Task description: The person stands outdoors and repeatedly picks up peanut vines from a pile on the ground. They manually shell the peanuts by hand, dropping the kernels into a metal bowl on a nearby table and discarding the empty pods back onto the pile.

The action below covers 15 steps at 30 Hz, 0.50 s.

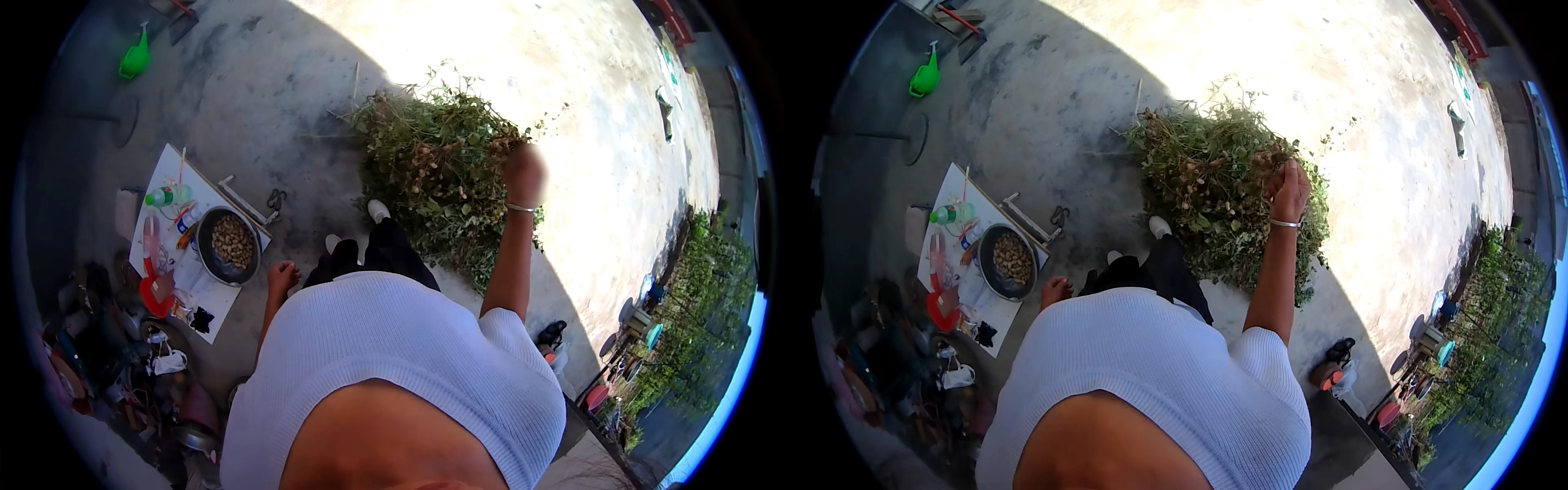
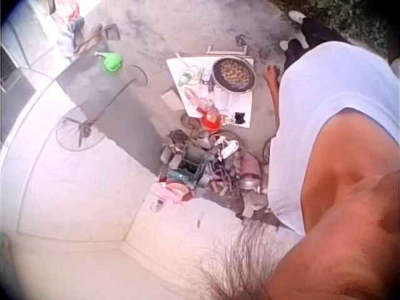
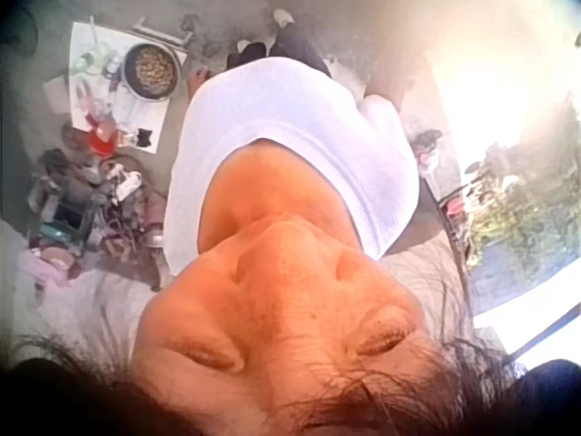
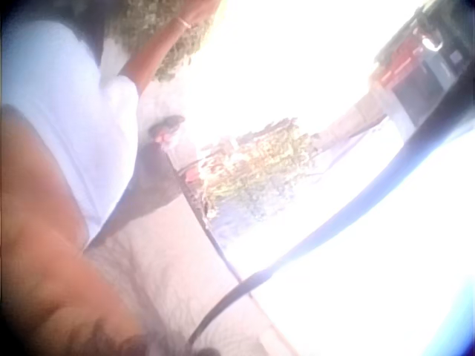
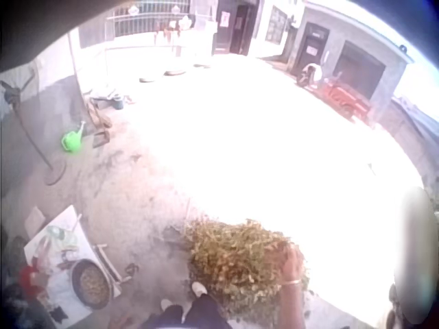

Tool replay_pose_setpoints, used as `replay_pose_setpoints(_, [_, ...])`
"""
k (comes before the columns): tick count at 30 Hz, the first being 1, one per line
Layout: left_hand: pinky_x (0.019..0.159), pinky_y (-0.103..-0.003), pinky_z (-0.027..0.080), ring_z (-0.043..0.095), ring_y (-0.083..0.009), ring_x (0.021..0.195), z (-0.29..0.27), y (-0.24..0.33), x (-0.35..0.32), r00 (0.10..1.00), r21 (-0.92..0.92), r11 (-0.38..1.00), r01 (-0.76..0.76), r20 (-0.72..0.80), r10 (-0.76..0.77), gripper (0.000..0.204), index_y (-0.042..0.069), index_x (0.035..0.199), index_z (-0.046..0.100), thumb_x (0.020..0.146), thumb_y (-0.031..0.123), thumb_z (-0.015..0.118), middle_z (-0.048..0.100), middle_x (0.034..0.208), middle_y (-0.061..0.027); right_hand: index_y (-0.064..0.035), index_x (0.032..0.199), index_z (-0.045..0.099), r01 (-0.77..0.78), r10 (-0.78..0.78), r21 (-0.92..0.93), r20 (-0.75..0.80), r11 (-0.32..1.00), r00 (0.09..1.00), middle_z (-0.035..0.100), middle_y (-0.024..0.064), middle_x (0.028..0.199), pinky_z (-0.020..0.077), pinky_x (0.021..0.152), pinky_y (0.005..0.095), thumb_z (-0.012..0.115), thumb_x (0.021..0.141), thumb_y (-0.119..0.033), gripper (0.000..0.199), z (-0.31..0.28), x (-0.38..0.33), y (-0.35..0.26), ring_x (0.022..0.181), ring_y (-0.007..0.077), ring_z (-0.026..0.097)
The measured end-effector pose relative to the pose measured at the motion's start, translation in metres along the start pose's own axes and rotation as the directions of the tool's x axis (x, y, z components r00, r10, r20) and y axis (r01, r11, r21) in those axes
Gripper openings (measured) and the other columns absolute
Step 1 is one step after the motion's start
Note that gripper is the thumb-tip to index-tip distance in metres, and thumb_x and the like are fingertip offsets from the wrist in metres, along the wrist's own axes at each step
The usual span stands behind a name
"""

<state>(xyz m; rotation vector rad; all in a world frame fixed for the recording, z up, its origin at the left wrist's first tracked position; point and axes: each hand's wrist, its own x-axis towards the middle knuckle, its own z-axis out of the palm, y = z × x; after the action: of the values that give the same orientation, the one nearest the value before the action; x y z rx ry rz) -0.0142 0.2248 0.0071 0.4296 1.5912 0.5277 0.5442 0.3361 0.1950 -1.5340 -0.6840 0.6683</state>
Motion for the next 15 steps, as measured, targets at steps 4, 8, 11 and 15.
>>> replay_pose_setpoints(4, [0.048,-0.022,0.043,0.056,-0.0104,0.058,0.064,0.065,0.005,0.979,0.129,0.983,-0.133,0.169,0.110,0.014,0.002,0.090,0.056,0.083,0.013,0.057,0.058,0.072,-0.0049,-0.0096,0.066,0.042,-0.033,0.032,0.043,0.034,0.999,0.999,0.029,-0.0049,0.052,0.0195,0.036,0.0211,0.045,0.092,-0.022,0.029,-0.006,-0.019,-0.010,0.041,0.0044,0.023])
replay_pose_setpoints(8, [0.052,-0.021,0.044,0.056,-0.0079,0.064,0.119,0.115,0.010,0.963,0.228,0.957,-0.181,0.238,0.125,0.016,0.004,0.093,0.057,0.083,0.016,0.057,0.060,0.079,-0.0025,-0.0094,0.066,0.040,-0.013,0.011,0.020,0.080,1.000,0.997,0.028,-0.0048,0.053,0.0194,0.038,0.0210,0.044,0.092,-0.021,0.029,-0.017,-0.039,-0.033,0.042,0.0045,0.023])
replay_pose_setpoints(11, [0.056,-0.021,0.046,0.055,-0.0072,0.070,0.157,0.143,0.026,0.941,0.166,0.961,-0.223,0.295,0.167,0.020,0.005,0.097,0.057,0.083,0.020,0.058,0.059,0.081,-0.0006,-0.0094,0.065,0.037,0.044,-0.042,-0.016,0.111,0.999,0.993,0.027,-0.0047,0.053,0.0189,0.039,0.0210,0.042,0.092,-0.021,0.030,-0.029,-0.050,-0.056,0.042,0.0048,0.023])
replay_pose_setpoints(15, [0.074,-0.031,0.047,0.055,-0.0183,0.099,0.229,0.188,0.047,0.920,0.183,0.920,-0.346,0.258,0.295,0.050,0.004,0.121,0.047,0.081,0.031,0.062,0.054,0.115,-0.0103,-0.0086,0.065,0.037,0.164,-0.167,0.047,0.099,0.985,0.981,0.028,-0.0037,0.050,0.0186,0.038,0.0214,0.040,0.092,-0.020,0.030,-0.045,-0.055,-0.074,0.041,0.0050,0.022])
